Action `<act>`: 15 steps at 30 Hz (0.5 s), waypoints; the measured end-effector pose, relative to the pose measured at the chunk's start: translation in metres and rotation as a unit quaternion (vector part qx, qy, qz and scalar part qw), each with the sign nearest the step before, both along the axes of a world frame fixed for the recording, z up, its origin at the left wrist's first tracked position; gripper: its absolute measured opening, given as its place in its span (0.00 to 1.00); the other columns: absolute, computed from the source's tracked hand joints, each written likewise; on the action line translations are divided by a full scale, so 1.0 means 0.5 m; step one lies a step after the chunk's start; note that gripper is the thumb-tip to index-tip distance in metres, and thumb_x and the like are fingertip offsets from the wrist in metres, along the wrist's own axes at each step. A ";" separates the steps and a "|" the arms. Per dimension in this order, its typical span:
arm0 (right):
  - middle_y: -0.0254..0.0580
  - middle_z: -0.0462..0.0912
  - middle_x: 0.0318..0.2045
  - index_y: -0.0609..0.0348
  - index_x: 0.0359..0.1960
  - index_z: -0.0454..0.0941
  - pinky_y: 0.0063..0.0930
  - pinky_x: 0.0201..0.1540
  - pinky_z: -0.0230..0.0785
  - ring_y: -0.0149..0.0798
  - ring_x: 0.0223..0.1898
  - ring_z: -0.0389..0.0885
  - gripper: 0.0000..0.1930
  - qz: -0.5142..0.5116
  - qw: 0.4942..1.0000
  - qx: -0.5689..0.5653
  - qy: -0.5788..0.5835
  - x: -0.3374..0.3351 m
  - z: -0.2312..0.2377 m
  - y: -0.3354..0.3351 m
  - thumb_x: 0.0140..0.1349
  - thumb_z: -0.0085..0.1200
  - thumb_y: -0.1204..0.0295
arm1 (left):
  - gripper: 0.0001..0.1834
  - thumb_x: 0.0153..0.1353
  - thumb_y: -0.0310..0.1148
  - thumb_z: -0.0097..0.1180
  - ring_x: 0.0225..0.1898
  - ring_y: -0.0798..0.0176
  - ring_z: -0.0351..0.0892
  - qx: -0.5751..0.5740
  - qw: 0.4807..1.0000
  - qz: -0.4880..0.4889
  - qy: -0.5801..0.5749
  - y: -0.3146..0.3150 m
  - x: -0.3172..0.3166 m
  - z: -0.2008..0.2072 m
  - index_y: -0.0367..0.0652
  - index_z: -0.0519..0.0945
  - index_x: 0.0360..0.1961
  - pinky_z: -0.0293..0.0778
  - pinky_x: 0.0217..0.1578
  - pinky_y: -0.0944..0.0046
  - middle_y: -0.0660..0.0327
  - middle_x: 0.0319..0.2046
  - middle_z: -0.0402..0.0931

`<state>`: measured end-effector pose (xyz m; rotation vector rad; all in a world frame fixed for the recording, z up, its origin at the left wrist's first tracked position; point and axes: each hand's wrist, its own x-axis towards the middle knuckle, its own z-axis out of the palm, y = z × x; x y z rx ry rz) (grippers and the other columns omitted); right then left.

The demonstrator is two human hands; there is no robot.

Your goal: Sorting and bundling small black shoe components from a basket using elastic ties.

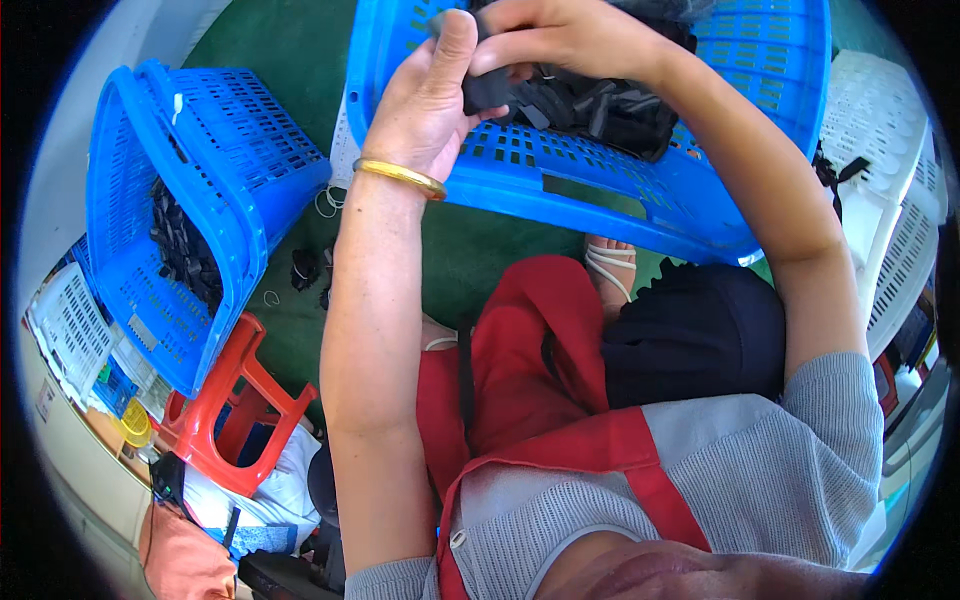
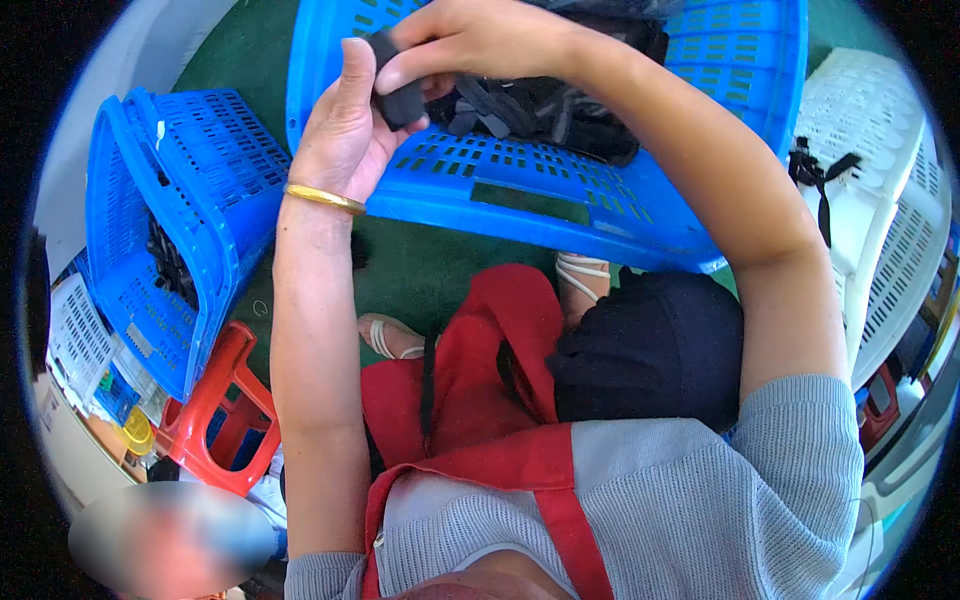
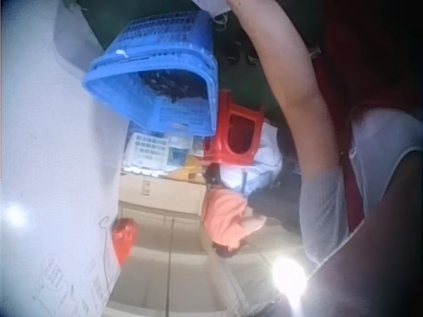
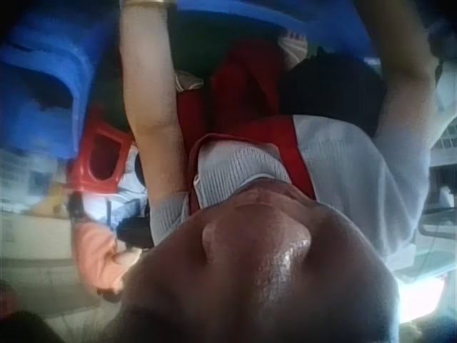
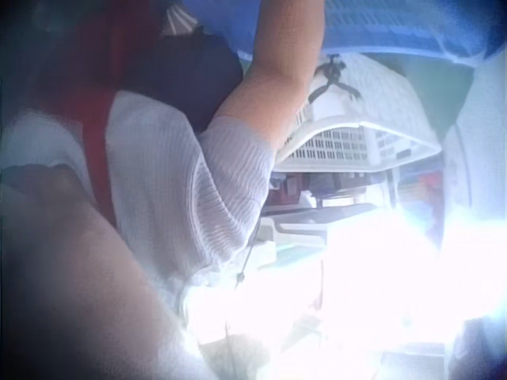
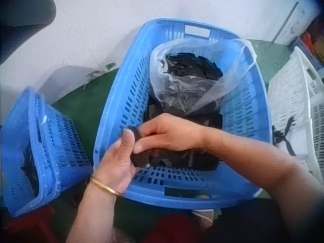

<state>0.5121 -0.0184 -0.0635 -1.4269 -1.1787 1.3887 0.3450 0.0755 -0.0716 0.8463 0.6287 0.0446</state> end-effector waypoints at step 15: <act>0.40 0.84 0.32 0.50 0.42 0.81 0.41 0.38 0.76 0.46 0.40 0.83 0.14 0.299 0.741 -0.006 -0.601 0.051 -0.322 -0.187 0.52 0.58 0.69 | 0.20 0.62 0.39 0.57 0.43 0.54 0.82 -0.029 0.994 0.086 0.058 0.012 0.004 0.027 0.39 0.69 0.49 0.83 0.41 0.54 0.58 0.38 0.77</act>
